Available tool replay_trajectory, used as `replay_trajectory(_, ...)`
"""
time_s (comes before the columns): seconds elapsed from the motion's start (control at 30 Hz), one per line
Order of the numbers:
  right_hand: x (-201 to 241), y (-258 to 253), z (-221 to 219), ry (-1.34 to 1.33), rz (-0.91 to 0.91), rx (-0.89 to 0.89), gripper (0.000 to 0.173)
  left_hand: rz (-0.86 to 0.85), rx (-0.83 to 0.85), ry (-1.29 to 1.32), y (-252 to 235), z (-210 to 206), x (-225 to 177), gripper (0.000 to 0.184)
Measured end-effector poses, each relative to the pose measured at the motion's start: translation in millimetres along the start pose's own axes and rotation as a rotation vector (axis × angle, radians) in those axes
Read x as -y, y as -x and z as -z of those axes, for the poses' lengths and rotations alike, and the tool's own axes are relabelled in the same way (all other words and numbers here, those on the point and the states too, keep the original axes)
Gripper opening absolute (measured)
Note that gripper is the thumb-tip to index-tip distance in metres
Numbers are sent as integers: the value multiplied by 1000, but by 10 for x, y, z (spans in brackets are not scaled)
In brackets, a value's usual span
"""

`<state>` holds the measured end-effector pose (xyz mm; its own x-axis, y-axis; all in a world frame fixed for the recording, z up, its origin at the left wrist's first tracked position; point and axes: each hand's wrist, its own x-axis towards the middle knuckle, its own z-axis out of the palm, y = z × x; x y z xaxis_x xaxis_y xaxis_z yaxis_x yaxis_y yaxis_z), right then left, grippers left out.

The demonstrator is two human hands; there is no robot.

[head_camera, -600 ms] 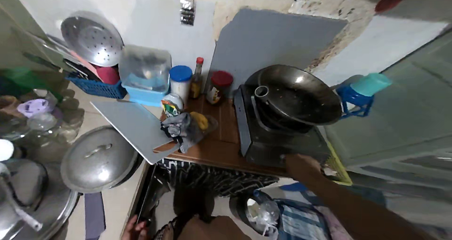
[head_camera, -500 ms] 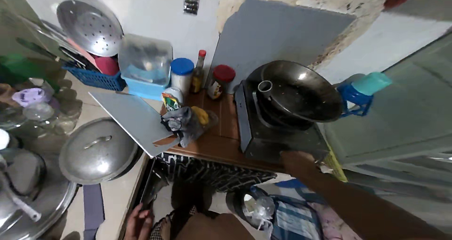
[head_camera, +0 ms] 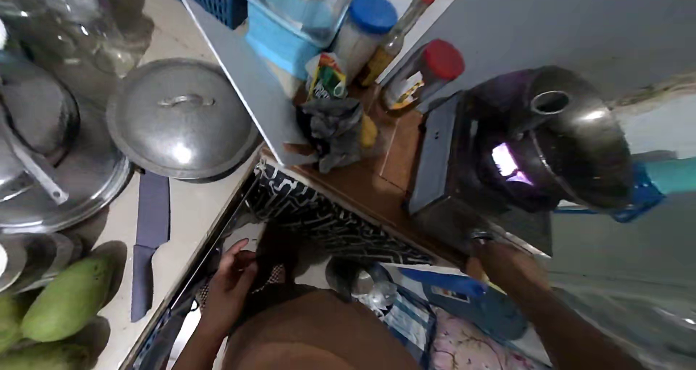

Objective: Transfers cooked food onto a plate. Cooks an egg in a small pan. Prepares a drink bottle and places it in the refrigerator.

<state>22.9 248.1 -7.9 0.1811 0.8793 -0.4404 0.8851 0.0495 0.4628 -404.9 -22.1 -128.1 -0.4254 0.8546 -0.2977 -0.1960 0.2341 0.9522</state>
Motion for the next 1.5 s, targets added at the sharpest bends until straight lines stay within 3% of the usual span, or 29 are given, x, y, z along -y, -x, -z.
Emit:
replay_trajectory(0.17,-41,-43,-7,-45,-4,12,37,8,2,11,2,-25,41,56)
replay_trajectory(0.4,-90,-68,-49,-201,-71,-37,55,-19,-24,0,-15,11,-8,55)
replay_trajectory(0.8,-121,-86,-99,-260,-64,-80,54,3,-28,30,-39,14,-15,54)
replay_trajectory(1.07,-278,-116,-37,-351,-100,-91,64,-5,-36,89,-29,73,-63,50)
replay_trajectory(1.27,-50,20,214,-477,135,-260,53,175,-296,420,-64,115,-338,45)
replay_trajectory(1.4,565,211,584,-514,392,-225,57,90,-350,503,-89,304,-621,49)
replay_trajectory(1.5,1064,382,882,-492,614,-202,49,111,-405,480,-190,408,-859,47)
